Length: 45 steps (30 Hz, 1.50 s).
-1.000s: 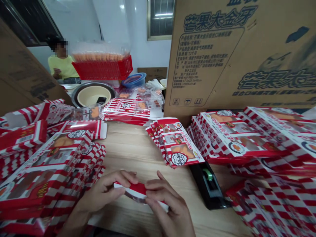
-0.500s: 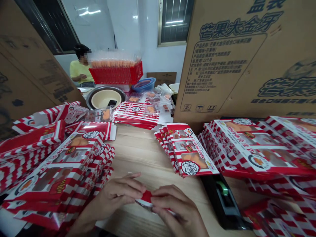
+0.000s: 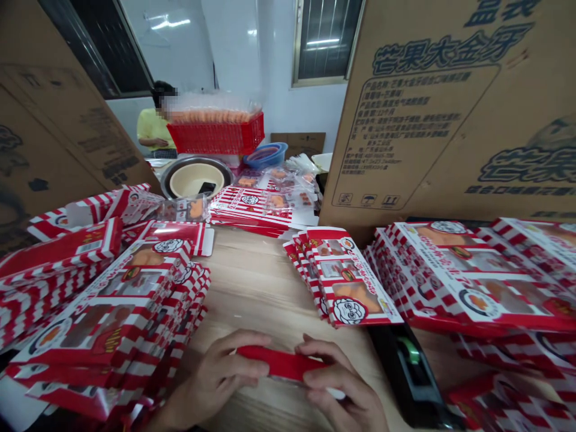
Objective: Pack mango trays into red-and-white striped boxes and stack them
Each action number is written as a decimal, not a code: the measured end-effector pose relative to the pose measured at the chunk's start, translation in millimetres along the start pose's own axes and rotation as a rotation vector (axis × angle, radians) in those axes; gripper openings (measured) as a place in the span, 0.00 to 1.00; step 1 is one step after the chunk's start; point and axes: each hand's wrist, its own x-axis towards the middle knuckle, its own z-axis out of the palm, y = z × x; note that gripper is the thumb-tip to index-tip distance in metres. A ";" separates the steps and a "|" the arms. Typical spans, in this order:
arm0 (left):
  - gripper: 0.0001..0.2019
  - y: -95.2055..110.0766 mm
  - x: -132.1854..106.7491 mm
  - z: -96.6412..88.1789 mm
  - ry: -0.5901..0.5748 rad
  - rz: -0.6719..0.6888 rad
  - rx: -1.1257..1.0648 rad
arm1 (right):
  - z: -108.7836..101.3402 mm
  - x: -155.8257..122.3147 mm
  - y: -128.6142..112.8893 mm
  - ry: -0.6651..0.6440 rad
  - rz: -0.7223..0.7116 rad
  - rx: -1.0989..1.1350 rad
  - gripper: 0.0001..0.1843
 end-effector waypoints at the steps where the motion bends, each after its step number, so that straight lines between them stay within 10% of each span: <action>1: 0.13 0.7 0.3 -0.9 -0.025 0.032 0.028 | -1.7 -0.9 2.0 -0.020 -0.017 0.010 0.04; 7: 0.12 -1.7 -9.2 11.1 0.010 0.005 0.099 | -11.2 -4.5 -2.5 -0.173 -0.144 -0.150 0.18; 13: 0.17 -9.2 -15.7 33.3 0.145 0.026 0.149 | 10.6 -18.2 -11.6 0.025 -0.001 -0.115 0.11; 22: 0.12 -14.7 -11.2 32.2 0.141 0.000 0.108 | -0.5 -8.3 -3.4 -0.129 -0.031 0.040 0.06; 30: 0.12 -15.7 -6.7 12.5 0.070 0.062 0.147 | 9.4 -4.1 11.7 0.246 -0.080 0.107 0.05; 40: 0.09 -12.9 -8.4 11.4 0.028 0.027 0.085 | -5.1 -10.8 2.2 -0.001 -0.044 -0.014 0.08; 45: 0.07 -11.5 -4.9 13.7 0.051 0.060 0.092 | -70.6 -49.0 40.1 0.648 0.247 -0.441 0.16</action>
